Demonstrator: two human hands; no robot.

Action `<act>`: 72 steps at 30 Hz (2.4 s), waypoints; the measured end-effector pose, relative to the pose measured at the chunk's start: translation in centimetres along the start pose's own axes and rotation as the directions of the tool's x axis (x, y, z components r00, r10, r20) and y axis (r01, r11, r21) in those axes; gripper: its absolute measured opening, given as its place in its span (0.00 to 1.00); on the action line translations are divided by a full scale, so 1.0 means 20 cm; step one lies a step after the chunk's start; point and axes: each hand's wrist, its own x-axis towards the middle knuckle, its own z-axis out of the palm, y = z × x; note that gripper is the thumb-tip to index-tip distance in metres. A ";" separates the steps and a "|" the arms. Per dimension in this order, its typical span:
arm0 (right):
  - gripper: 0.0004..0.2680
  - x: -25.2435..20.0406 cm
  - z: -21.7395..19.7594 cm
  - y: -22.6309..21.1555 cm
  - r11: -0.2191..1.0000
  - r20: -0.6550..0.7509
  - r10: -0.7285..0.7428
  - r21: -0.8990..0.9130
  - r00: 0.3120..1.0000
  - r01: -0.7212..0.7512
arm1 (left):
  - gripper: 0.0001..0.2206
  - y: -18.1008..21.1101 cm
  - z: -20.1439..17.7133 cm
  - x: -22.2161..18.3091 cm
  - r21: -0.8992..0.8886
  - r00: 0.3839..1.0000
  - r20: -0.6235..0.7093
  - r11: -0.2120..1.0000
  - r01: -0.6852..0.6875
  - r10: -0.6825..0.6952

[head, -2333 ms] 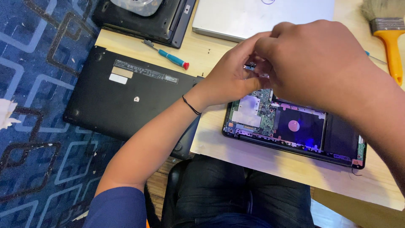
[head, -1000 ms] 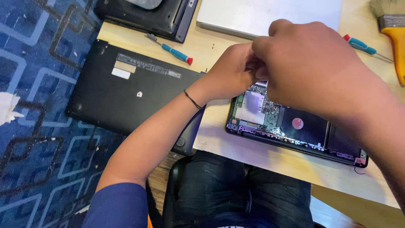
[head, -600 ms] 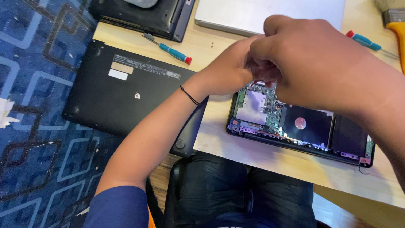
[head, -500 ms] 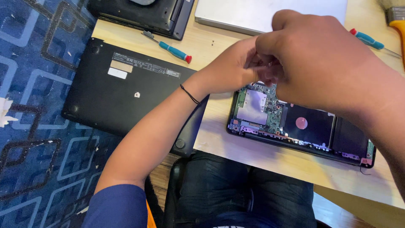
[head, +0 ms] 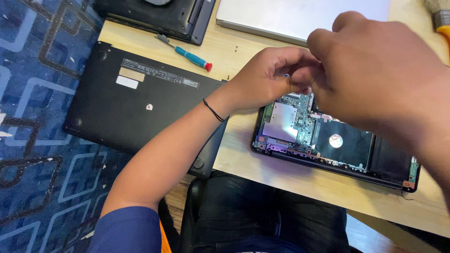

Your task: Repairing a laptop by unscrewing components from the motherboard using a screwdriver

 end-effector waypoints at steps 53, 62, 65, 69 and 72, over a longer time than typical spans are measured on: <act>0.18 -0.09 0.07 0.02 0.927 -0.266 -0.299 0.148 0.916 0.345 | 0.07 0.11 0.03 0.00 0.343 0.998 -0.042 0.939 -0.022 0.038; 0.09 -0.08 -0.05 -0.06 0.991 0.028 0.018 -0.135 0.999 -0.014 | 0.10 0.13 0.03 0.04 0.376 0.997 -0.044 0.926 -0.037 0.058; 0.15 -0.06 -0.02 -0.03 0.989 -0.006 -0.112 -0.098 0.994 0.111 | 0.11 0.11 0.05 0.02 0.368 0.991 -0.130 0.930 0.025 0.024; 0.14 -0.03 0.02 0.02 0.941 -0.183 -0.339 -0.074 0.923 0.331 | 0.18 0.15 0.06 0.00 0.424 0.980 -0.189 0.905 0.025 0.062; 0.19 -0.03 -0.01 -0.01 0.889 -0.244 -0.434 0.041 0.867 0.456 | 0.08 0.09 0.02 0.00 0.419 0.997 -0.063 0.908 -0.019 0.050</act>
